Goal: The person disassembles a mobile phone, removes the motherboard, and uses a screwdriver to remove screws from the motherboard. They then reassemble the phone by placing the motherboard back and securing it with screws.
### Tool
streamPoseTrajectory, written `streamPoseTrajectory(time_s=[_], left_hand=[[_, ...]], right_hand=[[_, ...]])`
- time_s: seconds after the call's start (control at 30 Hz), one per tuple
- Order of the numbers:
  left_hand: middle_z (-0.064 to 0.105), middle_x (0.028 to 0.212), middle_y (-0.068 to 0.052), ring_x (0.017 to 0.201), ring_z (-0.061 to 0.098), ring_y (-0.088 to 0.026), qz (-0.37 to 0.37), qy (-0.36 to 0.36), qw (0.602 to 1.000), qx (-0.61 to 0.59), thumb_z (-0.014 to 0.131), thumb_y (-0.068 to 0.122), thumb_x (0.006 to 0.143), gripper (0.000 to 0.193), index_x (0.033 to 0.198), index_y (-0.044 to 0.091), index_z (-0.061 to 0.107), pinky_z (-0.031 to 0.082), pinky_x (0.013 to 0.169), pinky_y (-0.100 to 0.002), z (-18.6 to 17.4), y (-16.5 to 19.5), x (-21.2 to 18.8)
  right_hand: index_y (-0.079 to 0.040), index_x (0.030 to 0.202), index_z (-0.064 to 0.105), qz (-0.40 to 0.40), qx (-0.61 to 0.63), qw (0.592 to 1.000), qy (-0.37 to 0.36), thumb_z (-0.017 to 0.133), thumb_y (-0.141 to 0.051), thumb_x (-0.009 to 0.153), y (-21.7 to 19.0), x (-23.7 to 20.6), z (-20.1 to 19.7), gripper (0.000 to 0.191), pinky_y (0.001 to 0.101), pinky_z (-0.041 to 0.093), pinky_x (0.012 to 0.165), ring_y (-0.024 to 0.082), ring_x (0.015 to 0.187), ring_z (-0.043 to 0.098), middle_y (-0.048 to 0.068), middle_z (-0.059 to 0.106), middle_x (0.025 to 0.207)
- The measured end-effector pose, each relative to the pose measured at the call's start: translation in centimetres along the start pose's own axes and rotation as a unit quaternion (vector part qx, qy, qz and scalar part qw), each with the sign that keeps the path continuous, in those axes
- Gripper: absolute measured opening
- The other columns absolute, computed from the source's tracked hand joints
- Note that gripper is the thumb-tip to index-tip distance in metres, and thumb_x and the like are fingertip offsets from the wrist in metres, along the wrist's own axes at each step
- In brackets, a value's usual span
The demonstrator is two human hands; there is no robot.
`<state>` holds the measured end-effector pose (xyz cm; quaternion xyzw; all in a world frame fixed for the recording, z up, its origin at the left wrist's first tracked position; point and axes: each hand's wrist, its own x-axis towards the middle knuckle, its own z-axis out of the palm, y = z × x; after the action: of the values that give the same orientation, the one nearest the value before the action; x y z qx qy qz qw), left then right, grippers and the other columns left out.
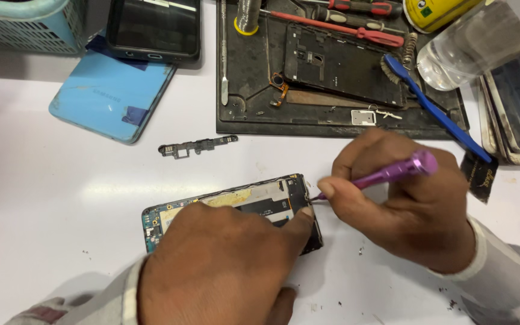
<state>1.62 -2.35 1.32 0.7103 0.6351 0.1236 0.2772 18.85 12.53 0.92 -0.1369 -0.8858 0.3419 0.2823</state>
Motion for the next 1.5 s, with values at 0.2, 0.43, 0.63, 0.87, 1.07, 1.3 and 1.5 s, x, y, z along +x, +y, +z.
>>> streamPoseTrajectory(time_s=[0.2,0.43,0.63,0.87,1.07,1.3,1.5], left_hand=[[0.073,0.075,-0.008,0.072,0.071,-0.034,0.003,0.016,1.0,-0.026,0.078,0.037,0.073,0.044,0.113,0.021,0.073,0.054,0.066,-0.051,-0.7,-0.8,0.2],[0.072,0.073,-0.004,0.07,0.072,-0.028,-0.095,0.208,0.961,-0.154,0.076,0.025,0.078,0.012,0.085,0.015,0.075,0.055,0.064,-0.042,-0.5,-0.4,2.2],[0.069,0.079,-0.004,0.069,0.069,-0.026,0.014,0.276,0.945,-0.173,0.078,0.015,0.072,0.015,0.087,0.014,0.076,0.053,0.06,-0.04,0.4,-0.7,2.9],[0.071,0.078,-0.002,0.065,0.07,-0.021,0.003,0.252,0.952,-0.175,0.078,0.016,0.078,0.01,0.087,0.013,0.078,0.053,0.058,-0.037,0.4,-0.8,3.4],[0.069,0.074,-0.001,0.061,0.069,-0.019,0.008,0.26,0.949,-0.177,0.079,0.018,0.077,0.014,0.09,0.012,0.078,0.052,0.055,-0.035,0.2,-0.8,3.5],[0.063,0.065,-0.003,0.053,0.061,-0.018,0.005,0.285,0.942,-0.18,0.081,0.02,0.078,0.013,0.085,0.009,0.078,0.045,0.048,-0.036,0.1,-0.5,3.4],[0.065,0.068,-0.002,0.056,0.063,-0.017,0.033,0.28,0.941,-0.19,0.081,0.021,0.081,0.016,0.091,0.009,0.078,0.046,0.05,-0.035,0.1,-0.8,3.4]], right_hand=[[-0.004,0.071,0.054,-0.002,-0.026,1.0,-0.015,0.078,-0.003,0.089,-0.4,0.3,0.6,0.03,0.0289,0.032,0.05,0.01,0.055,0.046,0.003,0.055,0.067],[-0.006,0.059,0.046,0.008,-0.036,0.999,-0.03,0.074,-0.017,0.096,-0.7,0.6,1.2,0.048,0.0307,0.026,0.042,0.007,0.045,0.037,-0.001,0.045,0.056],[-0.007,0.057,0.038,0.031,-0.036,0.998,-0.042,0.075,-0.024,0.095,0.0,0.6,1.5,0.056,0.0325,0.022,0.042,0.01,0.045,0.03,0.0,0.036,0.051],[0.0,0.098,0.058,-0.026,0.059,0.998,-0.001,0.075,-0.02,0.097,-1.5,1.6,-0.3,0.026,0.0239,0.045,0.061,0.008,0.07,0.055,0.005,0.058,0.091],[0.003,0.11,0.065,0.024,0.122,0.991,-0.043,0.067,-0.003,0.092,-0.8,0.6,-1.4,0.019,0.0268,0.062,0.072,0.015,0.085,0.071,0.011,0.071,0.098],[-0.003,0.098,0.058,0.029,0.132,0.99,0.03,0.083,-0.002,0.09,0.2,0.5,0.0,0.027,0.0204,0.053,0.068,0.01,0.077,0.065,0.008,0.068,0.089],[-0.001,0.109,0.057,0.107,0.171,0.979,0.0,0.068,-0.003,0.082,-2.0,0.8,-0.7,0.029,0.024,0.06,0.076,0.011,0.091,0.067,0.009,0.065,0.1]])
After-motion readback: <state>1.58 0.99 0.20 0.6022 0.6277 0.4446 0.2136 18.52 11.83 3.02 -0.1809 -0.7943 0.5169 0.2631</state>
